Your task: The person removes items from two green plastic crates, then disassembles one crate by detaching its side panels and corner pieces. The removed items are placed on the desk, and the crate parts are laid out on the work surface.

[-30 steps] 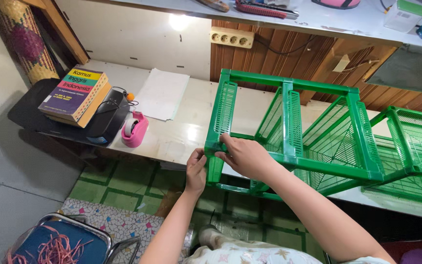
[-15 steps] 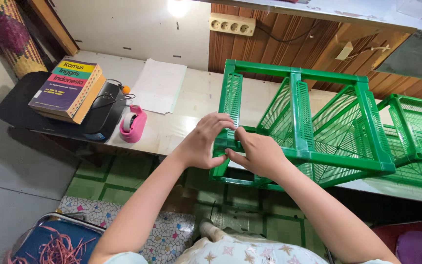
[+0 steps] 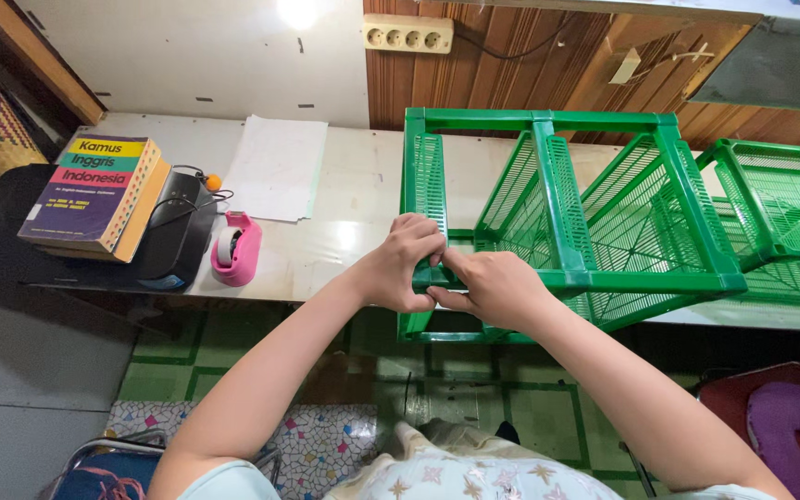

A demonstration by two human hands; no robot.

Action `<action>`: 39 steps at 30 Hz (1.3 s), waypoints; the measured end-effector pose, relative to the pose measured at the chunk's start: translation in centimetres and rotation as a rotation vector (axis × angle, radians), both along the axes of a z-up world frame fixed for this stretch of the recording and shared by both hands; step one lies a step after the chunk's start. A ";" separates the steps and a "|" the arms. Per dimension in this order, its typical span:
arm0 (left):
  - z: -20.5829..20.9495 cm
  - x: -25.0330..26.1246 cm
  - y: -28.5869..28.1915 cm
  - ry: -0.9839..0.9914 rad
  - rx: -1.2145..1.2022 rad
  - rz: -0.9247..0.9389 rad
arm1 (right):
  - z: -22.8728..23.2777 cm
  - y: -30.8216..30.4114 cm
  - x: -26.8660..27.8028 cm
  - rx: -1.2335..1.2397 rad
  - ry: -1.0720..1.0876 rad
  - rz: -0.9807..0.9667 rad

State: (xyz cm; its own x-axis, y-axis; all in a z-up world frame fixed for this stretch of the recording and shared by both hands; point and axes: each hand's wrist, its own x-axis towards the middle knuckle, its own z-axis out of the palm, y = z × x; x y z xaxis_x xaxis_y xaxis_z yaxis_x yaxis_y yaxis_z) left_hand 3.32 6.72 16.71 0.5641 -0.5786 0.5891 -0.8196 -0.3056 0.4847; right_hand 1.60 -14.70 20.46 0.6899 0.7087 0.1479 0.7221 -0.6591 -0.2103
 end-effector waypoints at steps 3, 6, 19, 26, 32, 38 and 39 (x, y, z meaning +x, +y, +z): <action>-0.1 0.0 0.1 -0.015 -0.007 -0.013 | -0.3 0.0 0.0 0.010 -0.026 0.013; -0.2 0.1 0.2 -0.020 -0.007 -0.037 | -0.4 0.0 -0.1 0.014 -0.044 0.021; -0.2 0.2 2.1 0.060 -0.134 -0.041 | 0.9 -1.9 -0.3 -0.020 -0.170 0.047; -0.2 -1.1 1.9 -0.001 -0.088 -0.050 | 0.1 -1.7 -1.2 -0.003 -0.181 0.052; 0.2 -1.9 2.7 -0.022 -0.066 -0.054 | 0.5 -1.6 -1.8 -0.018 -0.140 0.045; 0.0 -1.9 3.0 0.011 -0.131 0.028 | 1.5 -1.2 -2.8 0.076 -0.014 0.048; -0.1 -1.7 3.0 0.020 -0.148 0.054 | 1.9 -1.1 -2.7 0.066 -0.010 0.064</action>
